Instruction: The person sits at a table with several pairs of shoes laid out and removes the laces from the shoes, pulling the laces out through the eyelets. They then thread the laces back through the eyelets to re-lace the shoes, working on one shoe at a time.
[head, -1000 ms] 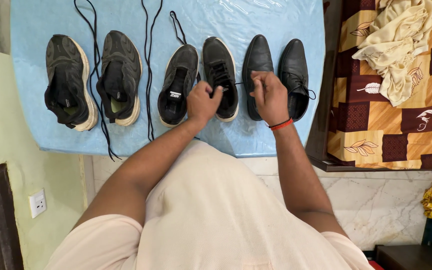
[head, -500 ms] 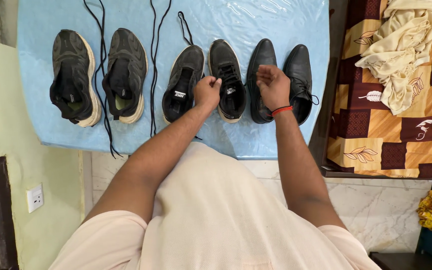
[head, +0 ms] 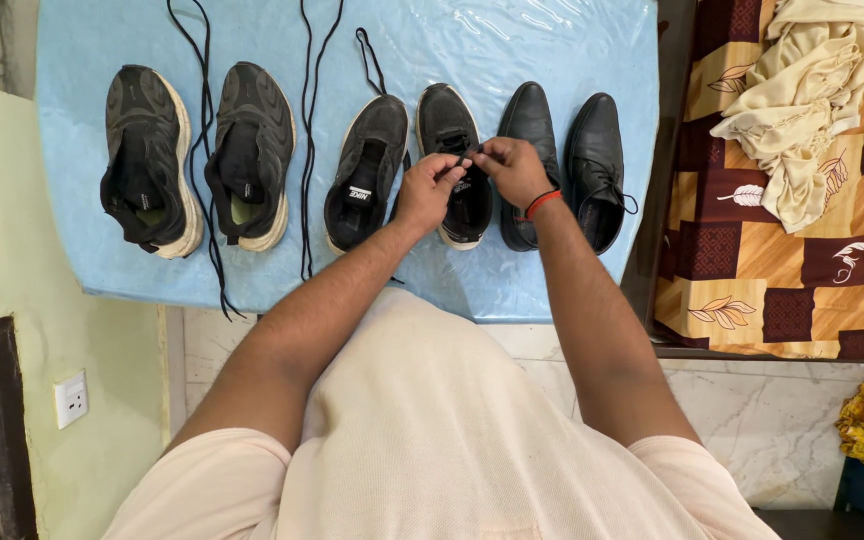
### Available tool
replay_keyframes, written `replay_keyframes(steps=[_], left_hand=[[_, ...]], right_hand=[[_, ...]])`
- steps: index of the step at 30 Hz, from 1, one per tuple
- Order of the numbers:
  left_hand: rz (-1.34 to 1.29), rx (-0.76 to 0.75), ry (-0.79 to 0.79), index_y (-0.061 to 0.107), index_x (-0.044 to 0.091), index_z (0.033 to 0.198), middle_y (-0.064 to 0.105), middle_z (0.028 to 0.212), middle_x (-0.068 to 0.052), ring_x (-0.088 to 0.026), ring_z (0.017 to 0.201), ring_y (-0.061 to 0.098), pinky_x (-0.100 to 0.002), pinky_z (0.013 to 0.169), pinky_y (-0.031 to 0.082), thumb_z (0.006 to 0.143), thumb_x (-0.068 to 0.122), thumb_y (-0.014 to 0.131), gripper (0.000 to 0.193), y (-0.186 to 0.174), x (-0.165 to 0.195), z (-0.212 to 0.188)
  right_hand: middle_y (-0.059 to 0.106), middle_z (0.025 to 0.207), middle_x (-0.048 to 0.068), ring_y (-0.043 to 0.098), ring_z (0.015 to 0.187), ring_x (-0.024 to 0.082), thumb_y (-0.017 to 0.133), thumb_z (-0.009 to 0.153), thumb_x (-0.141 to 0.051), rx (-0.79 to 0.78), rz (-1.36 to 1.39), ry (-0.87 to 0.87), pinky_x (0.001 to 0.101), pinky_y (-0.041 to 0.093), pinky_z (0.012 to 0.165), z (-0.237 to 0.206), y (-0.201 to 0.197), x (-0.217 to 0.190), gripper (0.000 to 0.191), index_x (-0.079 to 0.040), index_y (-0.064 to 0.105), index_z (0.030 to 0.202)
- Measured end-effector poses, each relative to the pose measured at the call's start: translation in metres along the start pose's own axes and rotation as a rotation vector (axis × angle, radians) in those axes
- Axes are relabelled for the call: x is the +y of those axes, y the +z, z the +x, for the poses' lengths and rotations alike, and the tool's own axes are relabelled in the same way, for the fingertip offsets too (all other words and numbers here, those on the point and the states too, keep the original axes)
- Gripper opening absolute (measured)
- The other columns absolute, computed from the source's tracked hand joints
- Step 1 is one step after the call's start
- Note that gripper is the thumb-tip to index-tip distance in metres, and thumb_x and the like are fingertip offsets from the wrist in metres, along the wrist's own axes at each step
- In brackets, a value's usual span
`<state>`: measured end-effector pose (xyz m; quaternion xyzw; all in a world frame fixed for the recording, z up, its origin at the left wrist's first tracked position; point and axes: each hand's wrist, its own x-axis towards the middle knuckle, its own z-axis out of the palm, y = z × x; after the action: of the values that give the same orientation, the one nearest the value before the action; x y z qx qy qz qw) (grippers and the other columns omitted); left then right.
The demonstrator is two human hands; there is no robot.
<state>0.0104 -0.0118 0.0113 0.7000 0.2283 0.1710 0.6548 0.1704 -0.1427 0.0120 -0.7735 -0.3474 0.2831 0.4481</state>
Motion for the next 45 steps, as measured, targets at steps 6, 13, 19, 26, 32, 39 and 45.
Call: replay_keyframes(steps=[6,13,19,26,32,39,45], left_hand=[[-0.007,0.015,0.161,0.077,0.003,0.105,0.065,0.117,-0.008,-0.019,0.099,0.071,-0.03,0.085,0.061,0.091,0.004,0.079,0.015,0.001,0.008,0.003],[0.223,0.003,-0.078,0.069,0.003,0.101,0.074,0.092,-0.008,-0.02,0.077,0.074,-0.033,0.069,0.058,0.082,0.014,0.085,0.027,-0.004,0.021,0.02],[0.336,0.023,-0.087,0.068,0.004,0.102,0.073,0.081,-0.011,-0.028,0.076,0.074,-0.039,0.068,0.057,0.087,0.019,0.08,0.025,-0.002,0.03,0.02],[0.702,-0.028,0.125,0.072,0.005,0.09,0.072,0.09,-0.018,-0.039,0.087,0.07,-0.05,0.076,0.054,0.096,0.021,0.07,0.017,0.008,0.011,0.015],[0.596,-0.18,0.045,0.072,0.003,0.087,0.072,0.091,-0.02,-0.04,0.091,0.068,-0.051,0.078,0.052,0.096,0.026,0.067,0.025,0.002,-0.012,0.028],[0.344,-0.213,-0.415,0.073,0.003,0.096,0.073,0.091,-0.017,-0.033,0.087,0.071,-0.045,0.077,0.053,0.101,0.033,0.061,0.033,0.003,-0.01,0.033],[0.358,-0.245,-0.53,0.074,0.006,0.102,0.075,0.096,-0.013,-0.028,0.088,0.071,-0.043,0.079,0.052,0.101,0.036,0.059,0.034,0.002,-0.001,0.039]], right_hand=[[0.076,0.081,0.006,0.068,0.071,0.008,0.077,0.087,-0.011,0.086,-0.04,0.13,0.0258,0.054,0.065,0.002,0.023,-0.003,0.014,-0.002,0.078,0.097],[0.072,0.086,0.004,0.062,0.074,0.008,0.067,0.101,-0.011,-0.117,0.184,0.192,0.0263,0.051,0.067,-0.009,0.025,0.003,0.014,0.0,0.073,0.097],[0.075,0.1,0.001,0.069,0.089,0.009,0.064,0.098,-0.003,-0.166,0.475,0.262,0.0238,0.054,0.073,-0.015,0.015,-0.01,0.021,-0.004,0.07,0.118],[0.072,0.096,0.007,0.073,0.087,0.017,0.071,0.082,0.007,0.075,-0.021,-0.028,0.0311,0.06,0.077,-0.025,0.019,-0.044,0.041,-0.003,0.064,0.121],[0.066,0.101,0.012,0.069,0.088,0.028,0.077,0.081,0.01,0.262,-0.242,-0.306,0.0373,0.056,0.072,-0.04,0.022,-0.053,0.019,-0.003,0.068,0.091],[0.069,0.092,0.009,0.069,0.082,0.026,0.087,0.075,-0.002,0.243,-0.247,-0.313,0.0371,0.056,0.069,-0.045,0.023,-0.05,0.024,-0.006,0.072,0.093],[0.07,0.098,0.008,0.07,0.089,0.03,0.084,0.08,-0.002,0.261,-0.354,-0.442,0.0392,0.056,0.077,-0.044,0.026,-0.055,0.022,-0.006,0.073,0.099]])
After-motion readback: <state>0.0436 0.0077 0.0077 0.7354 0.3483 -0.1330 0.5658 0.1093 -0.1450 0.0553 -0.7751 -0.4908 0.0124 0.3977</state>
